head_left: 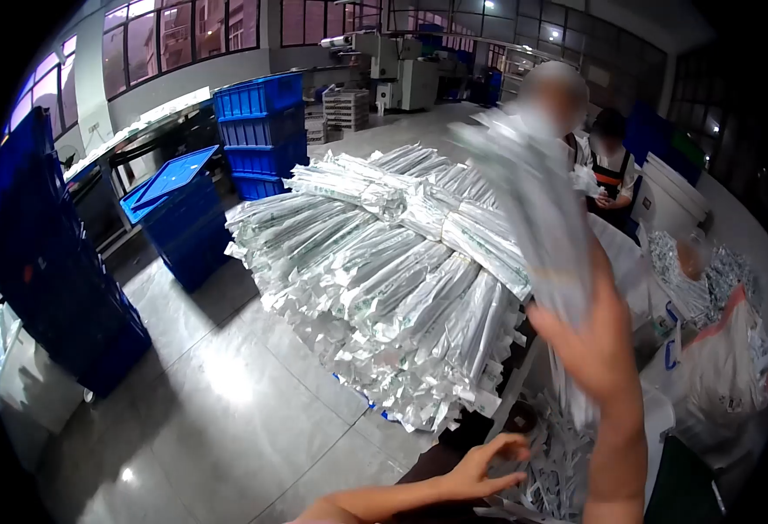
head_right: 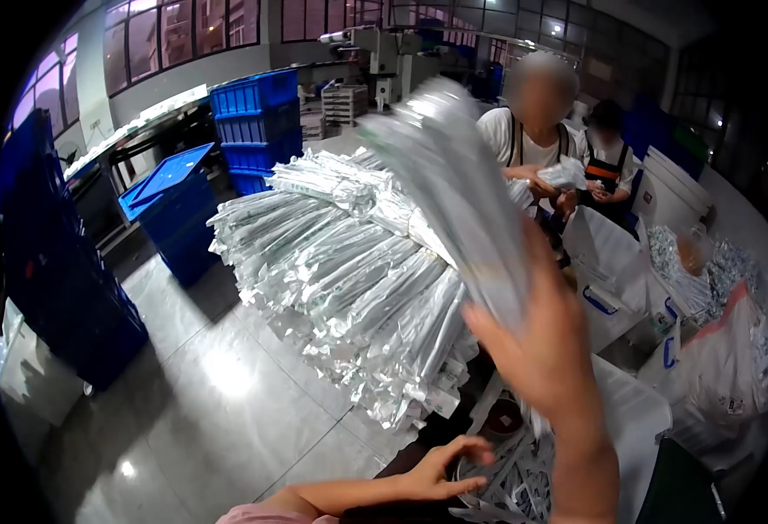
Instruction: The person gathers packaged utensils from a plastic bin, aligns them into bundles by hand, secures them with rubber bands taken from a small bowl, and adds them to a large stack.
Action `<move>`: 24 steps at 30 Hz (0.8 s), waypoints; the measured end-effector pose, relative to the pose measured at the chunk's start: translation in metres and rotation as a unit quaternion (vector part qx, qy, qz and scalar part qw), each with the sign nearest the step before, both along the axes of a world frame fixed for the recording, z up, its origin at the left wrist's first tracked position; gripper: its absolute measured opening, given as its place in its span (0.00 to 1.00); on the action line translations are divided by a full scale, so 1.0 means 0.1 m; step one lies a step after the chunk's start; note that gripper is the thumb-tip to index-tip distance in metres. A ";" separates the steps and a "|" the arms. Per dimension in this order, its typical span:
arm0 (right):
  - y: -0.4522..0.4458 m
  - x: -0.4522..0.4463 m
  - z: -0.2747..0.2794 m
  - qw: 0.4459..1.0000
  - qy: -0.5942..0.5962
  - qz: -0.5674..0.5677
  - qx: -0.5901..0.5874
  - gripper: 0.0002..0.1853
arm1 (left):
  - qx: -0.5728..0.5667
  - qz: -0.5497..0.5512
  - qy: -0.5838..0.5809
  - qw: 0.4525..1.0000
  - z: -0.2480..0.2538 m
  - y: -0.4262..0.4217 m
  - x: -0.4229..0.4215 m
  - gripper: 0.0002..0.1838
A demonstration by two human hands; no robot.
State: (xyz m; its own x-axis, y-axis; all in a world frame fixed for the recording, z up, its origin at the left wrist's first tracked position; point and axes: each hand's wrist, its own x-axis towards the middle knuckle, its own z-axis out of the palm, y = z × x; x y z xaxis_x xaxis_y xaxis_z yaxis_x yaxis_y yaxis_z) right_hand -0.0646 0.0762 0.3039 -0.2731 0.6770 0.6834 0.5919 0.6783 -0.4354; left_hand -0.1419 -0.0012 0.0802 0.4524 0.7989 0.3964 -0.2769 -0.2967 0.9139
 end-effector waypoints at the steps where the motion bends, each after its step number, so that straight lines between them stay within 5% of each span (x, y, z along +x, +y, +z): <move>1: 0.24 -0.16 0.10 0.997 -0.064 -0.015 0.032 0.39 | -0.049 -0.010 0.014 0.999 -0.17 -0.02 -0.02 0.23; 3: 0.90 -0.52 -0.10 0.973 -0.201 -0.075 0.085 0.39 | -0.134 -0.036 0.017 0.990 -0.61 -0.13 0.00 0.16; 5: 1.26 -0.81 -0.44 0.881 -0.424 -0.168 -0.129 0.37 | -0.169 -0.082 0.014 0.982 -0.81 -0.30 -0.05 0.12; 7: 1.35 -0.83 -0.78 0.904 -0.380 -0.195 -0.026 0.35 | -0.162 -0.113 0.034 0.980 -0.71 -0.31 -0.30 0.11; 11: 1.37 -0.77 -0.76 0.923 -0.348 -0.162 -0.038 0.36 | -0.234 -0.095 0.149 0.956 -0.63 -0.51 -0.32 0.10; 12: 1.31 -0.74 -0.78 0.939 -0.309 -0.151 -0.018 0.35 | -0.173 -0.076 0.174 0.967 -0.86 -0.49 -0.25 0.15; 15: 0.85 -0.38 -0.60 0.980 -0.076 -0.098 0.158 0.32 | -0.037 0.016 0.191 0.981 -0.77 -0.17 -0.15 0.06; 17: 0.64 0.32 -0.86 0.972 0.023 -0.130 0.196 0.23 | -0.052 0.044 0.231 0.971 -0.86 0.02 -0.06 0.05; 20: 0.25 1.58 -1.78 0.939 0.136 -0.305 0.077 0.17 | -0.043 0.105 0.249 0.962 -0.79 0.18 0.09 0.05; 23: -0.46 2.66 -3.76 0.861 0.050 -0.412 -0.293 0.14 | -0.160 0.038 0.236 0.958 -0.93 0.21 0.39 0.08; 24: -0.59 2.62 -3.79 0.771 0.060 -0.406 -0.487 0.16 | -0.205 0.001 0.237 0.950 -0.97 0.28 0.52 0.09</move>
State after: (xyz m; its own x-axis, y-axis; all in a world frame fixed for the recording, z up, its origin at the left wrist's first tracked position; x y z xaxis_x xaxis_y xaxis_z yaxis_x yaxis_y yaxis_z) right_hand 0.1977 0.0172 -0.0755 0.5363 0.8000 -0.2690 0.5656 -0.5772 -0.5890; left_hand -0.0896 0.0270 -0.0163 0.5013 0.8428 -0.1959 0.1951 0.1105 0.9746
